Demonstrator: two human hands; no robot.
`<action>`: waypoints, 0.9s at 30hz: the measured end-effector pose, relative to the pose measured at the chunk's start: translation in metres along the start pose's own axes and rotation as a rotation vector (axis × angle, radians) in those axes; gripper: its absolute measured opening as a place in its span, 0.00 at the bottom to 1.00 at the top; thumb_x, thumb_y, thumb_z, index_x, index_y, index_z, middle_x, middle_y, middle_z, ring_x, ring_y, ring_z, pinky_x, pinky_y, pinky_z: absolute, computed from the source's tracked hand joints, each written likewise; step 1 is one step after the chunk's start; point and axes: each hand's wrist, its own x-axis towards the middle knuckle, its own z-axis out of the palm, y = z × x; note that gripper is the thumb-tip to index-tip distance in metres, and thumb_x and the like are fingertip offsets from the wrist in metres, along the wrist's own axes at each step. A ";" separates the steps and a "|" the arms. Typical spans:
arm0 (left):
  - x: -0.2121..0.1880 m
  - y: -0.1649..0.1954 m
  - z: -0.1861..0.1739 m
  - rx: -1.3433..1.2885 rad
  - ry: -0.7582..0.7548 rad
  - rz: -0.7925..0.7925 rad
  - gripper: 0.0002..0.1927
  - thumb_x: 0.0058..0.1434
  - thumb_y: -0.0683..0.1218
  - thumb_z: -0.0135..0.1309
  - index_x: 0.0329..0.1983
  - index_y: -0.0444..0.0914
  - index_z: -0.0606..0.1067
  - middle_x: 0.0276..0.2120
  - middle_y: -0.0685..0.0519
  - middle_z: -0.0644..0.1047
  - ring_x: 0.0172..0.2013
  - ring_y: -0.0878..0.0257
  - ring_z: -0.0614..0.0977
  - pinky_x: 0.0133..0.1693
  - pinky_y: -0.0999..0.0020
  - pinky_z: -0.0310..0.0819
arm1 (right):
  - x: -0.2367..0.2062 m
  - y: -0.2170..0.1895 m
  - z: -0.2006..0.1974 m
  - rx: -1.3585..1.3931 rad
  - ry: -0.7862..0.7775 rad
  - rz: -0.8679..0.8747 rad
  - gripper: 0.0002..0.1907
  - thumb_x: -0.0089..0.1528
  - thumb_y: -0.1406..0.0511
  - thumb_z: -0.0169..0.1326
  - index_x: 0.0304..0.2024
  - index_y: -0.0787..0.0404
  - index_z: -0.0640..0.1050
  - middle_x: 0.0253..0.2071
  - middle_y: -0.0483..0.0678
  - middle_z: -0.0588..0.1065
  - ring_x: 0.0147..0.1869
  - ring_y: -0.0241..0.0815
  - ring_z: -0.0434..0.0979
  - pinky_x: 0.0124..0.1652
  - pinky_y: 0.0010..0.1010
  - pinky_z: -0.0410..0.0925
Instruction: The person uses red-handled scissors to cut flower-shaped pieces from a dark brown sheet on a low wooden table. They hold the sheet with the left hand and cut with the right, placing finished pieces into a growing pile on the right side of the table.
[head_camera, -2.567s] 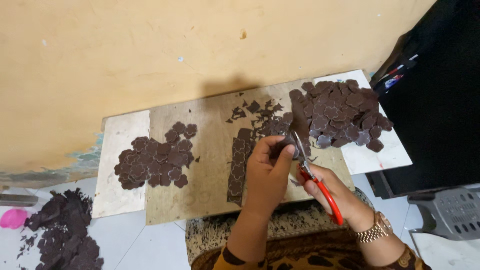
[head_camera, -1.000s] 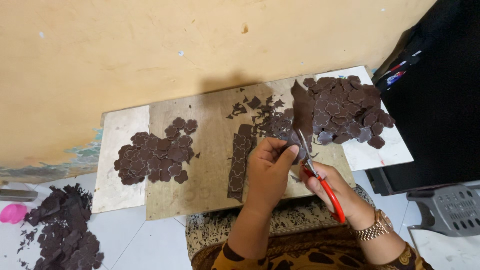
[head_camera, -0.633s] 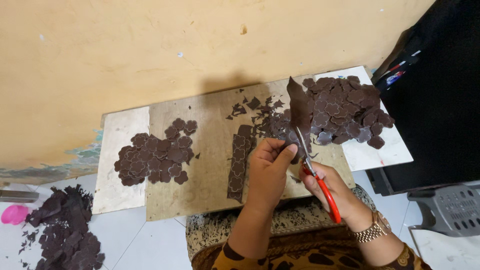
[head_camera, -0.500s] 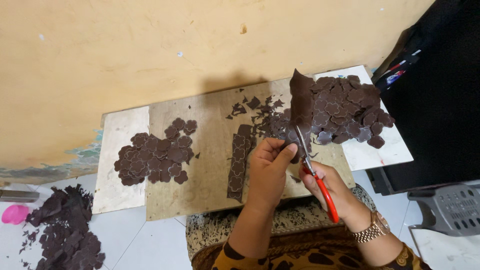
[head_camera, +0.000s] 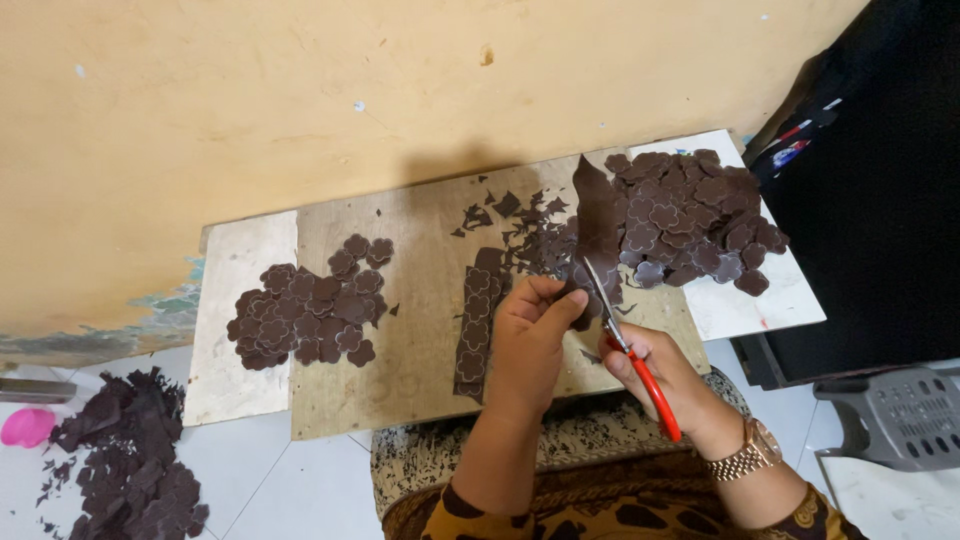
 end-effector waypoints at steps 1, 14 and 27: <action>0.000 0.002 -0.001 -0.006 -0.010 -0.007 0.05 0.64 0.38 0.59 0.40 0.34 0.74 0.34 0.52 0.80 0.35 0.67 0.80 0.42 0.72 0.74 | 0.001 0.001 -0.001 -0.008 -0.004 -0.007 0.32 0.63 0.37 0.44 0.28 0.56 0.70 0.24 0.37 0.63 0.29 0.32 0.61 0.30 0.25 0.59; 0.002 0.005 -0.006 0.222 0.005 0.022 0.05 0.65 0.39 0.58 0.40 0.33 0.75 0.32 0.53 0.80 0.33 0.69 0.80 0.39 0.74 0.76 | 0.000 0.019 -0.005 -0.023 -0.039 0.024 0.33 0.61 0.36 0.46 0.26 0.57 0.70 0.21 0.36 0.62 0.26 0.32 0.60 0.28 0.25 0.59; 0.003 0.014 -0.007 0.237 0.010 -0.015 0.06 0.64 0.38 0.57 0.42 0.31 0.75 0.34 0.52 0.81 0.35 0.69 0.81 0.39 0.74 0.76 | -0.001 0.021 -0.007 -0.056 -0.076 0.080 0.31 0.61 0.38 0.47 0.26 0.57 0.71 0.21 0.36 0.62 0.26 0.32 0.61 0.28 0.26 0.60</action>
